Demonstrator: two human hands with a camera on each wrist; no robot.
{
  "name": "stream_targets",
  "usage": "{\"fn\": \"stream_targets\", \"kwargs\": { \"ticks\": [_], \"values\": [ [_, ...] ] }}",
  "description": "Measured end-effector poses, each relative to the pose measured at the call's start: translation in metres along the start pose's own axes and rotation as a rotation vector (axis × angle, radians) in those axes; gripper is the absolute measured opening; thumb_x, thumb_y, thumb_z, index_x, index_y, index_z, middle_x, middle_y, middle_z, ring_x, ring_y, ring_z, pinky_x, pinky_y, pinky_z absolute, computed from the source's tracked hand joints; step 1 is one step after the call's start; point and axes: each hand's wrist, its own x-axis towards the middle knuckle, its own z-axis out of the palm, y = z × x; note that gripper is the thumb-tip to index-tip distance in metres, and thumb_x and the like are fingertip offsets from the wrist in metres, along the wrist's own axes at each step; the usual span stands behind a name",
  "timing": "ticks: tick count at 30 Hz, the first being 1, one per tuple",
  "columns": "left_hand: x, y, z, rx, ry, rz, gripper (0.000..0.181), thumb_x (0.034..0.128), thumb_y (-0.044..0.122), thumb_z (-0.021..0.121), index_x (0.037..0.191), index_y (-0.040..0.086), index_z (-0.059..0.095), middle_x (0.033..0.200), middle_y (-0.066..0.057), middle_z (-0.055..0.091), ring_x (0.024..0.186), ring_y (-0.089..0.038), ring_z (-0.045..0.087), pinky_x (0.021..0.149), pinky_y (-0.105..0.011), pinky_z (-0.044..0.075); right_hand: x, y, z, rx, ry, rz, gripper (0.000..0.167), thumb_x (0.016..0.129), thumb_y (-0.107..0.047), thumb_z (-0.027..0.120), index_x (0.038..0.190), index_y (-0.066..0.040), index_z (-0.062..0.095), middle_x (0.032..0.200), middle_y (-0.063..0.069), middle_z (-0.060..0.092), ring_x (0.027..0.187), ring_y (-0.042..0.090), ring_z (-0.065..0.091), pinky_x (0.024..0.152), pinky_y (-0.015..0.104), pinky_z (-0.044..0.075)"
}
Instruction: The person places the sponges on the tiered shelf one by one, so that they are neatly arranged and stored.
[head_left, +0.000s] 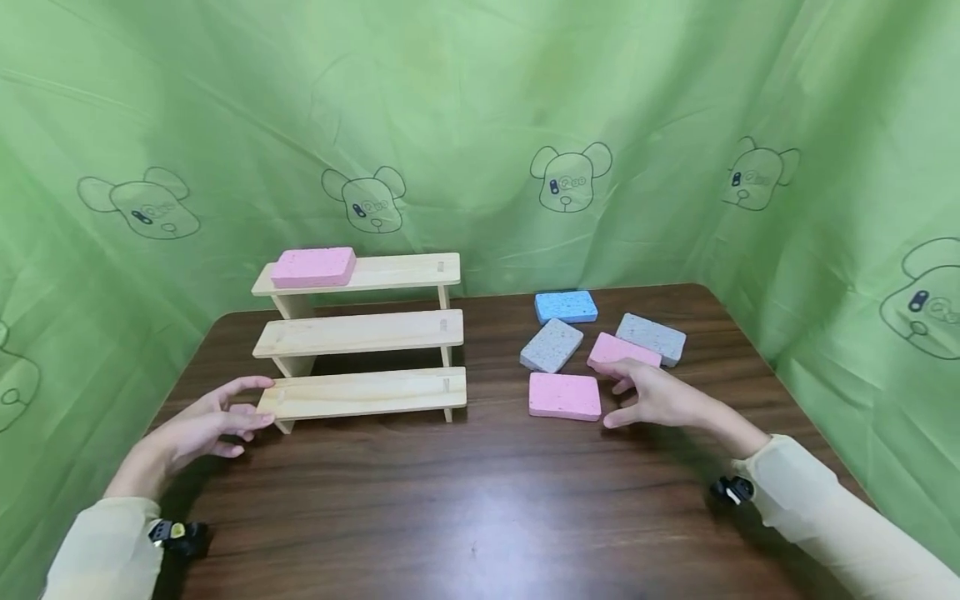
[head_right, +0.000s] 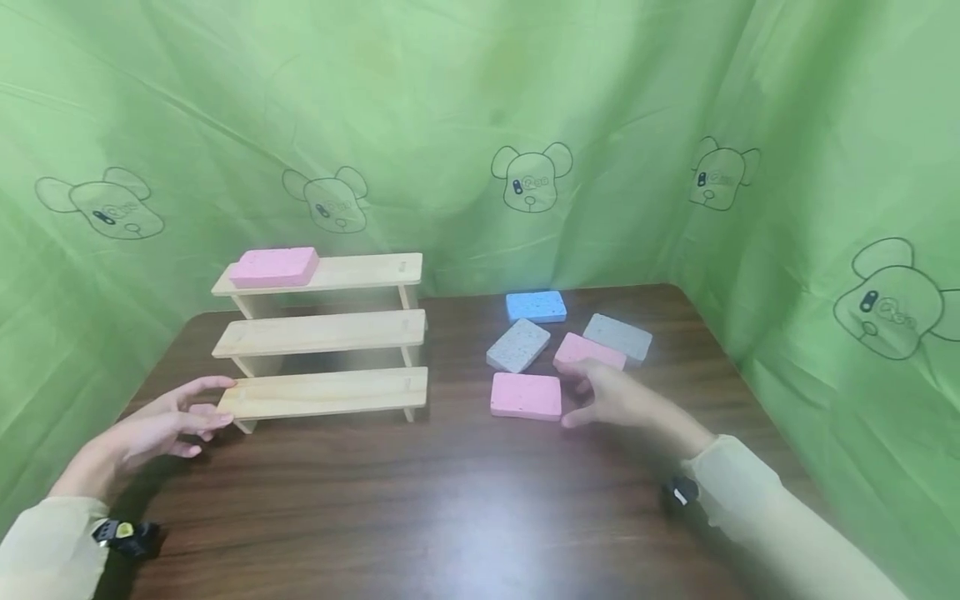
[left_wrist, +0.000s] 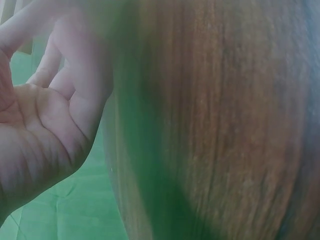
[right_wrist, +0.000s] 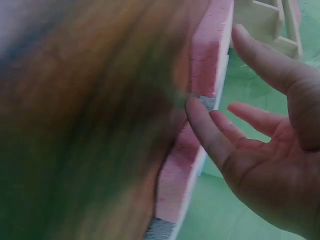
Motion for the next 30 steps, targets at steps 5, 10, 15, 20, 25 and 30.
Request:
{"fn": "stream_targets", "kwargs": {
  "ticks": [5, 10, 15, 20, 25, 30],
  "values": [
    [-0.003, 0.000, -0.002, -0.012, -0.010, 0.015, 0.057, 0.0992, 0.018, 0.066, 0.145, 0.034, 0.036, 0.107, -0.010, 0.064, 0.082, -0.017, 0.057, 0.065, -0.037, 0.058, 0.002, 0.008, 0.008, -0.009, 0.017, 0.010, 0.086, 0.077, -0.013, 0.091, 0.143, 0.013, 0.044, 0.147, 0.031, 0.043, 0.110, 0.041, 0.062, 0.081, 0.030, 0.058],
    [-0.002, 0.000, -0.001, -0.026, -0.041, 0.032, 0.053, 0.1005, 0.016, 0.064, 0.142, 0.036, 0.037, 0.107, -0.009, 0.065, 0.082, -0.016, 0.058, 0.065, -0.036, 0.058, 0.004, 0.008, 0.011, -0.089, 0.025, 0.026, 0.083, 0.076, -0.018, 0.092, 0.140, 0.012, 0.049, 0.144, 0.029, 0.047, 0.107, 0.036, 0.062, 0.077, 0.028, 0.058],
    [-0.004, 0.001, 0.000, -0.028, -0.022, 0.025, 0.055, 0.0997, 0.017, 0.066, 0.143, 0.034, 0.036, 0.108, -0.009, 0.065, 0.082, -0.017, 0.058, 0.064, -0.036, 0.058, 0.010, 0.001, 0.009, -0.151, 0.029, 0.031, 0.081, 0.074, -0.023, 0.093, 0.137, 0.010, 0.054, 0.135, 0.025, 0.058, 0.103, 0.033, 0.064, 0.083, 0.040, 0.057],
    [0.008, 0.000, 0.009, -0.047, -0.035, 0.028, 0.060, 0.0987, 0.018, 0.068, 0.147, 0.029, 0.034, 0.109, -0.012, 0.064, 0.080, -0.017, 0.057, 0.063, -0.035, 0.057, 0.004, -0.001, 0.006, -0.195, 0.028, 0.072, 0.084, 0.072, -0.025, 0.094, 0.137, 0.010, 0.054, 0.122, 0.017, 0.066, 0.098, 0.027, 0.064, 0.085, 0.041, 0.054],
    [0.003, -0.002, 0.006, -0.046, -0.028, 0.022, 0.058, 0.0986, 0.017, 0.068, 0.145, 0.032, 0.035, 0.107, -0.011, 0.063, 0.080, -0.016, 0.057, 0.063, -0.034, 0.057, 0.013, 0.003, 0.011, -0.200, 0.007, 0.052, 0.085, 0.072, -0.027, 0.094, 0.136, 0.011, 0.054, 0.111, 0.009, 0.067, 0.095, 0.022, 0.062, 0.082, 0.036, 0.053],
    [-0.001, -0.002, -0.001, -0.035, -0.037, 0.032, 0.055, 0.0998, 0.016, 0.065, 0.142, 0.036, 0.036, 0.106, -0.009, 0.064, 0.080, -0.015, 0.057, 0.063, -0.034, 0.058, 0.021, 0.003, 0.012, -0.207, -0.005, 0.052, 0.079, 0.074, -0.029, 0.093, 0.134, 0.008, 0.057, 0.109, 0.006, 0.067, 0.095, 0.021, 0.062, 0.084, 0.037, 0.053]
  ]
}}
